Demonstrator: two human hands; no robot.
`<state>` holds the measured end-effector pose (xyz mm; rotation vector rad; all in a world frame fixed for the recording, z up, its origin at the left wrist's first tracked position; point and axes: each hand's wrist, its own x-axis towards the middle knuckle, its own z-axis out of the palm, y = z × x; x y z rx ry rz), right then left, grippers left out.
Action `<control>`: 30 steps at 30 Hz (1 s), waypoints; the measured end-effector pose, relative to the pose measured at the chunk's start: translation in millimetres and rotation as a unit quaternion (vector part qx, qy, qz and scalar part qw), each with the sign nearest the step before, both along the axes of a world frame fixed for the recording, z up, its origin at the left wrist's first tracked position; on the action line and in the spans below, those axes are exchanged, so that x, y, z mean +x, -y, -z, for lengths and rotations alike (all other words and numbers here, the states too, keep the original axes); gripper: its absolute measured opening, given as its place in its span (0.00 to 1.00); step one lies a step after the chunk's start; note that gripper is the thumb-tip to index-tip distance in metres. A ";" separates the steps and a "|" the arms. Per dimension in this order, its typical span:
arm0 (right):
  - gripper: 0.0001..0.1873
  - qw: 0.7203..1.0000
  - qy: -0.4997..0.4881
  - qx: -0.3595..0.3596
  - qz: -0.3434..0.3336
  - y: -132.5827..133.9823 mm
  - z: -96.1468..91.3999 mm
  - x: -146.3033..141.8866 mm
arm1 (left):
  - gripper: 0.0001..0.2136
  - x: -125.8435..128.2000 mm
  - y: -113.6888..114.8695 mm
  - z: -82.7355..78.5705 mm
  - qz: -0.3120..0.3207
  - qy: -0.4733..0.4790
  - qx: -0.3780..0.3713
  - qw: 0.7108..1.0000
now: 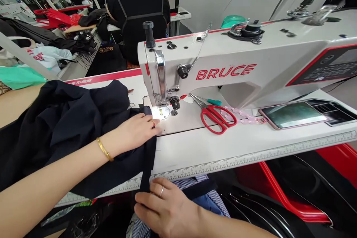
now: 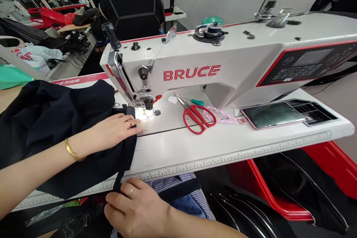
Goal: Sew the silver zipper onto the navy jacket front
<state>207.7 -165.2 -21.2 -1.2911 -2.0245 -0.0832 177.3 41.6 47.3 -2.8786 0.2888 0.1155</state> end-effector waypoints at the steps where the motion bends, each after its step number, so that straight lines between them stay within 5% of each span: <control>1: 0.08 1.000 0.009 0.002 -0.015 -1.5 0.5 0.2 | 0.15 3.8 -1.4 2.4 0.001 -0.001 0.014 1.000; 7: 0.10 0.997 0.052 -0.020 -0.045 -7.1 -1.1 16.0 | 0.07 19.3 -28.8 6.8 -0.025 -0.016 0.097 0.995; 13: 0.25 0.978 -0.115 -0.101 0.141 -40.0 -6.2 50.7 | 0.07 13.9 -44.3 -6.8 0.003 0.034 0.066 0.997; 15: 0.29 0.969 -0.142 -0.162 0.118 -57.9 -6.1 63.4 | 0.07 12.3 -48.9 -13.3 -0.015 0.035 0.056 0.998; 18: 0.31 0.977 -0.047 -0.202 0.052 -82.6 -6.3 80.5 | 0.09 12.3 -56.2 -19.4 -0.037 0.015 0.052 0.998; 21: 0.24 0.985 0.124 -0.117 0.023 -101.0 -9.4 93.2 | 0.12 13.2 -66.5 -17.2 -0.045 -0.012 0.039 0.998; 24: 0.17 0.963 0.268 -0.031 0.008 -114.3 -13.3 101.6 | 0.12 14.9 -80.1 -9.7 -0.056 -0.018 0.017 0.998; 30: 0.15 0.933 0.344 0.104 -0.012 -135.0 -13.5 114.4 | 0.10 31.0 -98.0 -9.0 -0.149 -0.053 -0.107 0.982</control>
